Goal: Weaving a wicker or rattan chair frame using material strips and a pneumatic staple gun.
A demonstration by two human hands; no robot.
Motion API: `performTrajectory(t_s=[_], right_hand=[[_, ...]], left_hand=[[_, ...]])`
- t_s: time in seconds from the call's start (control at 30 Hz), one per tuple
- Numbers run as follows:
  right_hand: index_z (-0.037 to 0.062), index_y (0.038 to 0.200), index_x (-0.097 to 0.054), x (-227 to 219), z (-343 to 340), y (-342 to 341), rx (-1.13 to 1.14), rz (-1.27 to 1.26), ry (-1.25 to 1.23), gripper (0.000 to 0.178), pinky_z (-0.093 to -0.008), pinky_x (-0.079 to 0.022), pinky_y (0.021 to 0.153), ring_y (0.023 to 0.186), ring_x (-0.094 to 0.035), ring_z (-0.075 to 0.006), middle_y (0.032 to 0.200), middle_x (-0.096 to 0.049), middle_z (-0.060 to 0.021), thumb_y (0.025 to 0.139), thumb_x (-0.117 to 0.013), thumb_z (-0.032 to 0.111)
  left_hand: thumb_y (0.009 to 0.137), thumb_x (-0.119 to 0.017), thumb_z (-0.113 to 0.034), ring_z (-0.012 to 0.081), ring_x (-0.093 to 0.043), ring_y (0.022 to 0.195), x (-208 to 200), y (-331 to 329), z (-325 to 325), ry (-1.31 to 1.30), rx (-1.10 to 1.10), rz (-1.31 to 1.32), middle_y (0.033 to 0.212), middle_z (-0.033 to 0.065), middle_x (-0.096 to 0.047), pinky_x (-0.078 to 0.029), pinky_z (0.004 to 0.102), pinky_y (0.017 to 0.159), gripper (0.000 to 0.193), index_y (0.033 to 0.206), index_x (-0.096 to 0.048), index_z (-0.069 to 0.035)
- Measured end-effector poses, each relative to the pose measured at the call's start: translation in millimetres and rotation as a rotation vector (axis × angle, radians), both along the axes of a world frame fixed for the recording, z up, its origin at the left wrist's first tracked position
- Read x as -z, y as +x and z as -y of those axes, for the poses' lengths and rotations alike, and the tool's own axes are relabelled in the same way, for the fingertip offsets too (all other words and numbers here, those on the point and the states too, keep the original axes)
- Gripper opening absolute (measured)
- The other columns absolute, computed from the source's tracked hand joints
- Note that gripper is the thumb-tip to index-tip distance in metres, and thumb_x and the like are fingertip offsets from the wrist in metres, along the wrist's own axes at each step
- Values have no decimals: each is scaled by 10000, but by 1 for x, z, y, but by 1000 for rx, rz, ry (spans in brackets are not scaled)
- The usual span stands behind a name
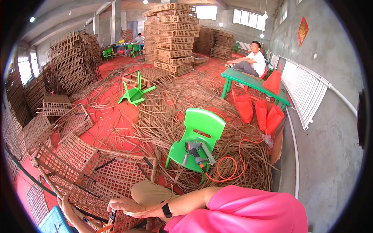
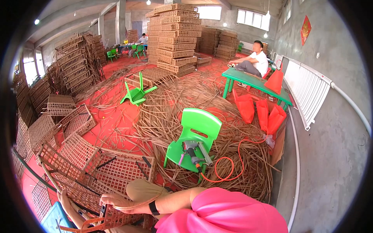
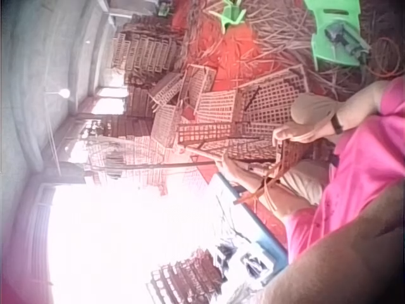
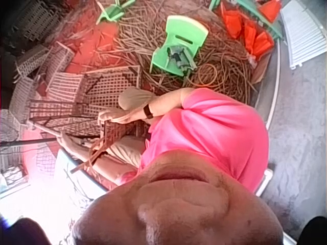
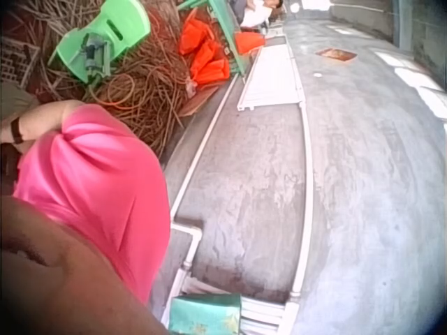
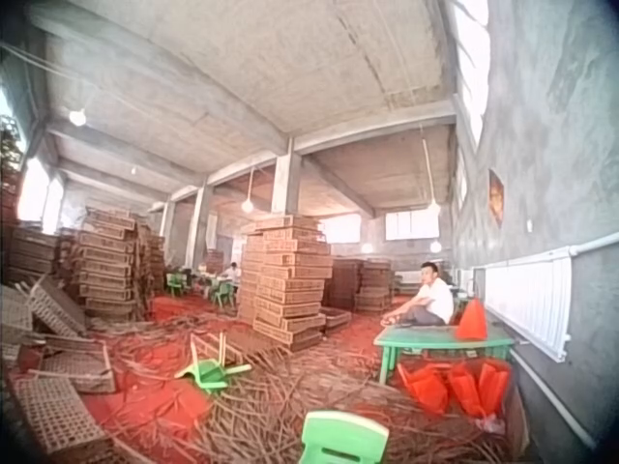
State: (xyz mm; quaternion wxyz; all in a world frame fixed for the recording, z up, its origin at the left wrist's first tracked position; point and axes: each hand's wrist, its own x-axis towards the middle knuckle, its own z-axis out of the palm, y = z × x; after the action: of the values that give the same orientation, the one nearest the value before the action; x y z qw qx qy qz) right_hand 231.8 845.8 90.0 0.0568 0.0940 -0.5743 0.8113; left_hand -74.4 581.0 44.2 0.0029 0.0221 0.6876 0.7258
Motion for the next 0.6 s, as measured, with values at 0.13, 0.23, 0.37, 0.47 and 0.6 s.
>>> performTrajectory(t_s=[0.13, 0.23, 0.37, 0.47, 0.6], right_hand=[[76, 1001, -674, 2, 1, -2, -2, -10, -27, 478, -289, -324, 756, 833, -409, -117, 891, -512, 26, 1020, -551, 538], [82, 1004, -674, 3, 2, -2, 15, 5, -11, 463, -288, -334, 766, 834, -413, -117, 902, -522, 26, 1020, -556, 529], [87, 996, -670, -1, 1, 1, -18, 25, -52, 453, -286, -346, 770, 834, -418, -115, 904, -530, 28, 1022, -549, 523], [89, 993, -667, -3, 1, 3, -16, 26, -49, 452, -283, -348, 760, 832, -418, -111, 901, -530, 30, 1024, -542, 522], [74, 1060, -663, 0, -1, 1, -9, 16, 35, 522, -308, -375, 805, 881, -479, -144, 930, -559, -3, 1047, -483, 564]], left_hand=[[838, -640, -56, 171, -606, 851, 0, 0, -2, -6, 7, 2, 1070, 82, -634, -513, 316, 747, 554, 1379, -538, 11], [838, -640, -57, 170, -606, 850, 1, -1, -1, -5, 3, -3, 1067, 81, -635, -512, 316, 746, 552, 1376, -540, 10], [838, -641, -58, 170, -606, 848, 1, -3, 2, 2, 1, -4, 1064, 80, -635, -512, 317, 745, 548, 1373, -542, 10], [839, -642, -59, 170, -606, 847, 1, -3, 2, 4, -5, -6, 1061, 79, -635, -512, 317, 744, 546, 1371, -544, 9], [839, -643, -60, 170, -605, 845, 1, -2, 1, -7, 3, -2, 1058, 78, -636, -512, 317, 743, 542, 1368, -546, 9]])
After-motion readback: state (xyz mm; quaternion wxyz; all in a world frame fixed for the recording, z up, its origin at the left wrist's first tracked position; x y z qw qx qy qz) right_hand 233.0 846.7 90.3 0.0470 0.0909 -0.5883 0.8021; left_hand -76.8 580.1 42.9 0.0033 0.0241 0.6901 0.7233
